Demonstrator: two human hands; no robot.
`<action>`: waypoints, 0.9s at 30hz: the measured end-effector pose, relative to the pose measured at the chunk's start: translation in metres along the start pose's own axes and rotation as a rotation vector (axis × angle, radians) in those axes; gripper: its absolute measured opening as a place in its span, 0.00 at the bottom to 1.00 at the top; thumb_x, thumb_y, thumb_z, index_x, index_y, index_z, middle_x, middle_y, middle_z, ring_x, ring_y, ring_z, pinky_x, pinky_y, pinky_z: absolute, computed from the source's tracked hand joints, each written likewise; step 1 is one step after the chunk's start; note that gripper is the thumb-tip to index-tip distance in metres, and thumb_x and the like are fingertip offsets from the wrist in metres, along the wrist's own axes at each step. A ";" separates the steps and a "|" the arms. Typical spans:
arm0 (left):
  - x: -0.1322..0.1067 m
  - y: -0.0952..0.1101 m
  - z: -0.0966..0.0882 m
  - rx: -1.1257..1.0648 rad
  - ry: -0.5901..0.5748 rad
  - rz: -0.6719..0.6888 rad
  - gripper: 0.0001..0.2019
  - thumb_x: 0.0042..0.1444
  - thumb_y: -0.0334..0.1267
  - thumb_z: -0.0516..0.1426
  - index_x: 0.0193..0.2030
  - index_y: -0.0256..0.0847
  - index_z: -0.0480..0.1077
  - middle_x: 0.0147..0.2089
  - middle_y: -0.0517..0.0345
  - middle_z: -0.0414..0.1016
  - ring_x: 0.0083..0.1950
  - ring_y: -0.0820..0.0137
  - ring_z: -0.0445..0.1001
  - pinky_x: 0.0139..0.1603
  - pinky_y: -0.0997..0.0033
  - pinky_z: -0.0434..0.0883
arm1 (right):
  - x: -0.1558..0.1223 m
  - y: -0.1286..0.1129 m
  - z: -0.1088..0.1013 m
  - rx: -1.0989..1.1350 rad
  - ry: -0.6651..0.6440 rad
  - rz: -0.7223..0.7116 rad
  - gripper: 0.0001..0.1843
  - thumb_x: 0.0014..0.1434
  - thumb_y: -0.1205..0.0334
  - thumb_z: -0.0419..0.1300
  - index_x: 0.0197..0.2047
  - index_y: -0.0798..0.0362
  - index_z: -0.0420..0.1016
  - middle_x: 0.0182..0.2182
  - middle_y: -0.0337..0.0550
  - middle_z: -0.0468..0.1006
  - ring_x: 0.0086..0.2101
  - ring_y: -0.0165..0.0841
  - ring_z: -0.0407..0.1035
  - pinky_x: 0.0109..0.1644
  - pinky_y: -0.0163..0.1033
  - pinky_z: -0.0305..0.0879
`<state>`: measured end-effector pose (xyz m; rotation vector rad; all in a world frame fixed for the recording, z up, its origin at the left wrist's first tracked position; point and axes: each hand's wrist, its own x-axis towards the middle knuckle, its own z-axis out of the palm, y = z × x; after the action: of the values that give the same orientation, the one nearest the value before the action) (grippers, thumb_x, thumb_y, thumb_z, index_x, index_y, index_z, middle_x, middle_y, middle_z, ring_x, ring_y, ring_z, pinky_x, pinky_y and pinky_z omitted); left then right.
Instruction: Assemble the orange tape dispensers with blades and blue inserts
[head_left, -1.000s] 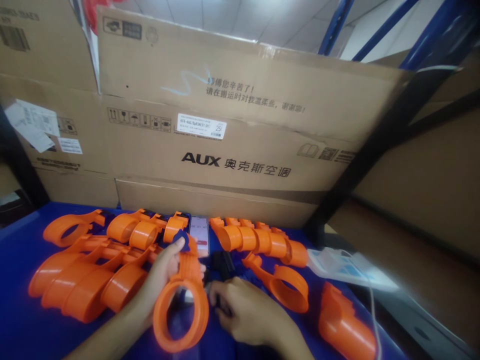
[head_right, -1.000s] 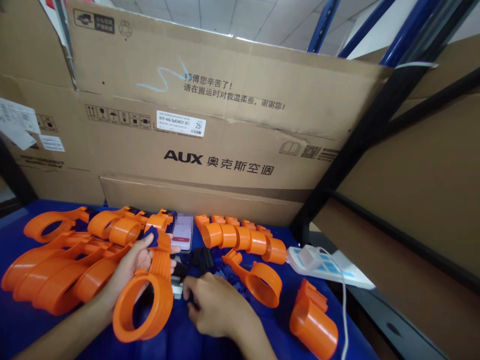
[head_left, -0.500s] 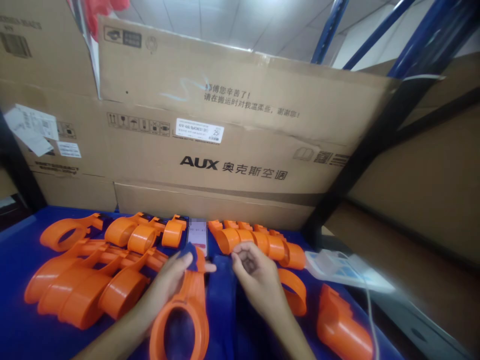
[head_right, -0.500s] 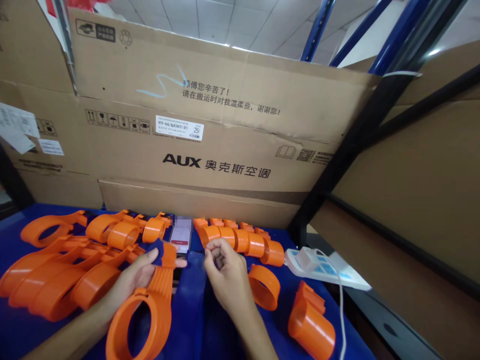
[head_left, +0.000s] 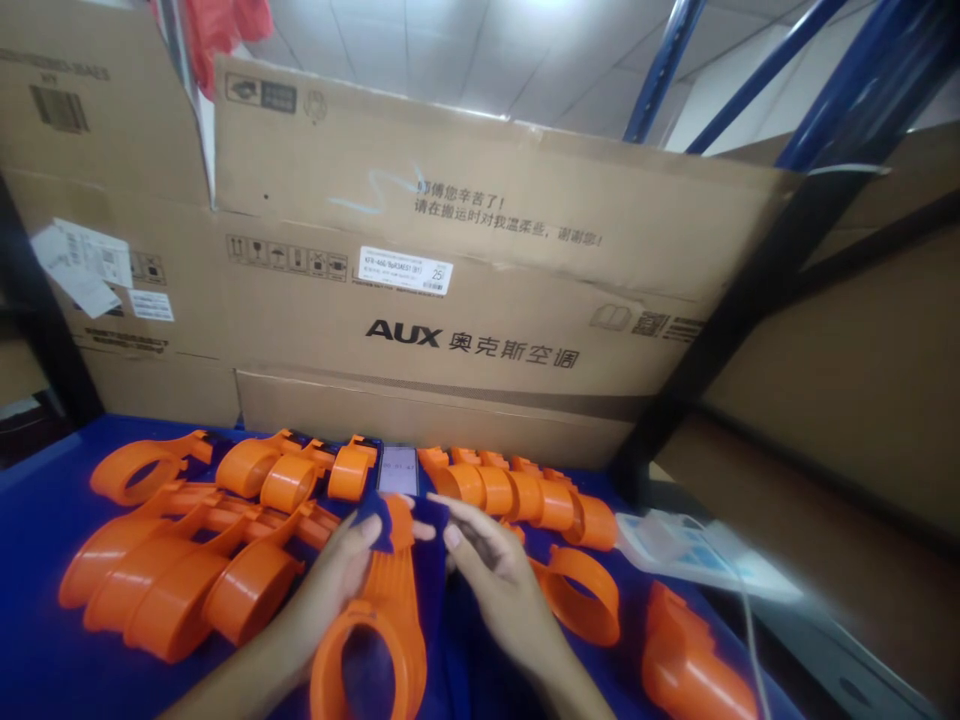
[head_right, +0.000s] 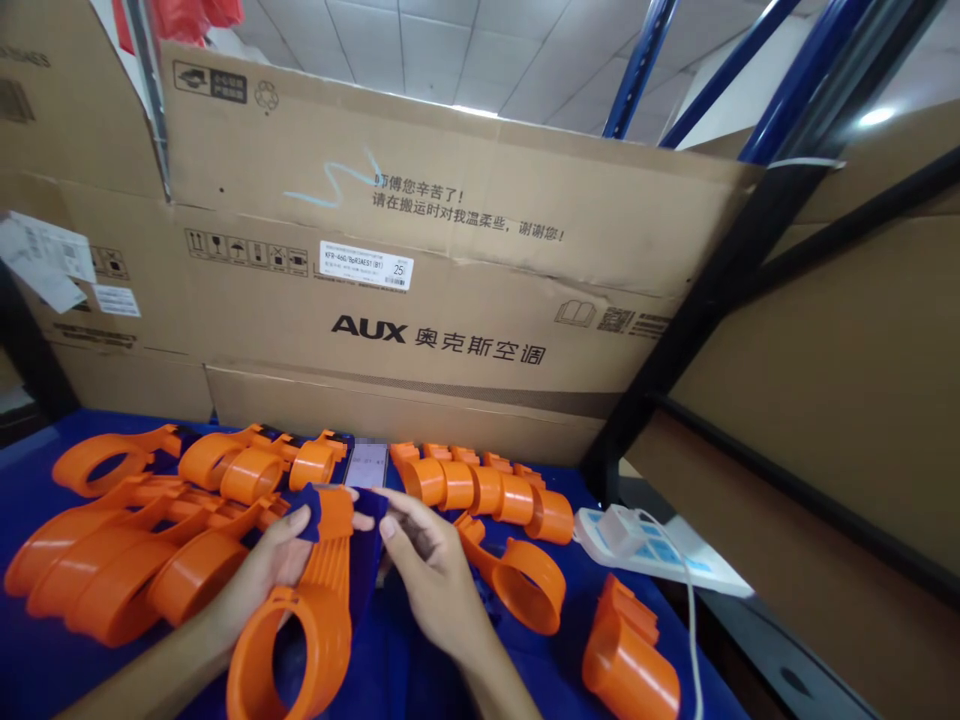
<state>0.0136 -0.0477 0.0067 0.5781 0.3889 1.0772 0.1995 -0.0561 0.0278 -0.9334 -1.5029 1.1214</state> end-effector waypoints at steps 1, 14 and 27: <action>0.000 -0.001 0.000 0.001 -0.003 0.009 0.23 0.58 0.47 0.63 0.57 0.39 0.74 0.52 0.42 0.82 0.54 0.49 0.79 0.57 0.52 0.71 | 0.000 0.002 -0.001 -0.012 -0.007 0.001 0.19 0.68 0.53 0.59 0.60 0.45 0.74 0.46 0.43 0.81 0.37 0.34 0.75 0.44 0.41 0.75; -0.005 0.005 0.003 -0.054 -0.147 -0.139 0.31 0.61 0.54 0.57 0.64 0.35 0.69 0.49 0.38 0.83 0.51 0.47 0.80 0.56 0.50 0.71 | -0.004 -0.001 0.001 -0.139 -0.158 -0.059 0.25 0.70 0.56 0.56 0.69 0.40 0.63 0.66 0.41 0.67 0.65 0.42 0.60 0.70 0.54 0.55; -0.001 0.006 0.007 -0.064 -0.119 -0.134 0.35 0.61 0.60 0.54 0.62 0.31 0.70 0.50 0.35 0.82 0.52 0.46 0.80 0.56 0.50 0.71 | -0.009 -0.001 0.002 -0.292 -0.068 -0.171 0.24 0.72 0.56 0.53 0.69 0.39 0.63 0.68 0.40 0.64 0.66 0.41 0.58 0.71 0.52 0.54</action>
<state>0.0129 -0.0480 0.0158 0.5488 0.2836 0.9191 0.1989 -0.0649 0.0262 -0.9481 -1.7989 0.8320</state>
